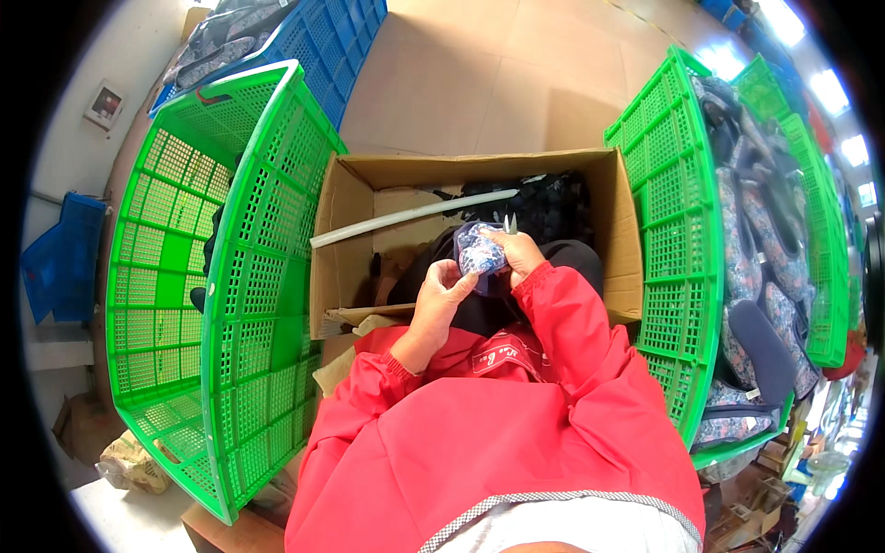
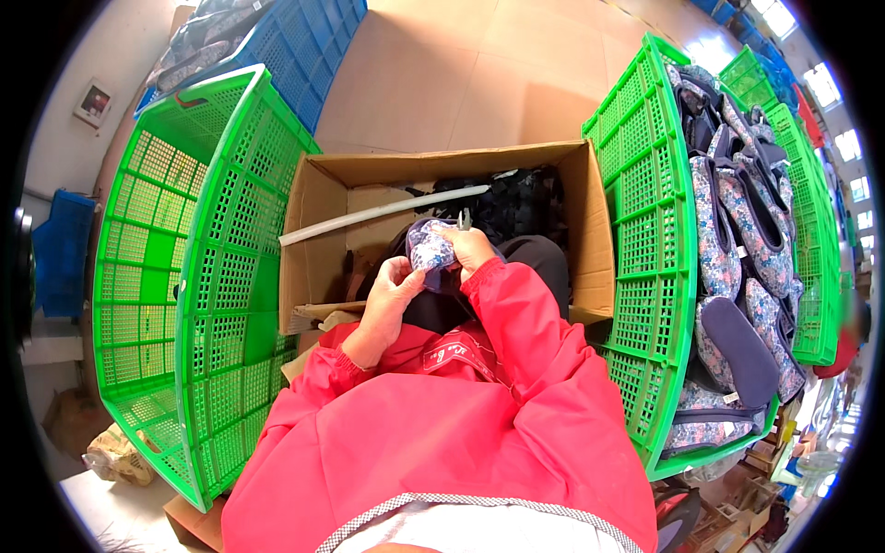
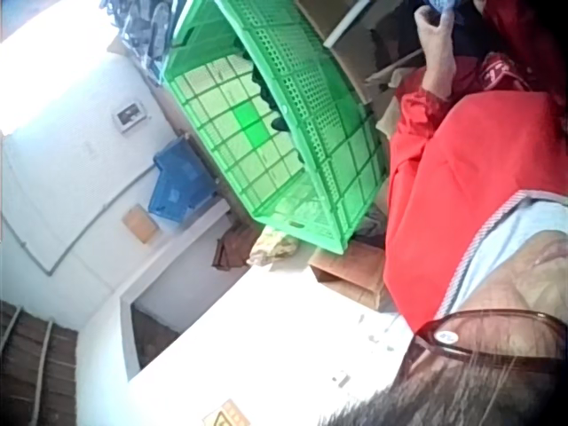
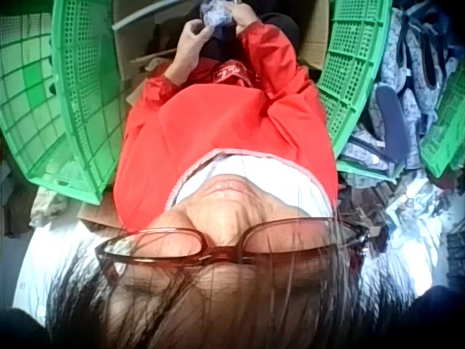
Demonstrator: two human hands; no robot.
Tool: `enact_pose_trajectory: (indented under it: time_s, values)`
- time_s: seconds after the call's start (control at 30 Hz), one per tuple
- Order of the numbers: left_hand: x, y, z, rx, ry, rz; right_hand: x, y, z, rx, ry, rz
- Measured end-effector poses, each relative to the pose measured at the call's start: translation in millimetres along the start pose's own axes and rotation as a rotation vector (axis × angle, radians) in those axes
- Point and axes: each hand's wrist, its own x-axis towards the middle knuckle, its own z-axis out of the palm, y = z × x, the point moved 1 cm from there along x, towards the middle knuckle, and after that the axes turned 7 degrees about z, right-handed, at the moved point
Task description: The person sits inside a cardboard box and repeatedly picks up floral-patterned slippers from a green crate. They inspect the soles and uppers of the slippers, turning them over in their hands, and then place them back into the crate or box.
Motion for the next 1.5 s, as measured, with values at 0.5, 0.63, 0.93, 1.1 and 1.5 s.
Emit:
enact_pose_trajectory:
  time_s: [0.5,0.63,0.93,1.1,1.5]
  values:
    - [16,13,3,-0.231,0.049,-0.24,-8,2,-2,-0.44,0.379,-0.547]
    - [15,4,0,-0.068,0.134,-0.182,-22,13,7,-0.65,0.555,-0.686]
    - [3,19,22,1.031,0.162,0.818,-25,21,5,-0.557,0.476,-0.739]
    - [14,43,11,1.21,0.119,1.003,-56,15,-1,-0.258,0.134,-0.466]
    - [5,65,30,1.384,-0.242,0.873,-62,10,-32,-0.127,-0.028,-0.187]
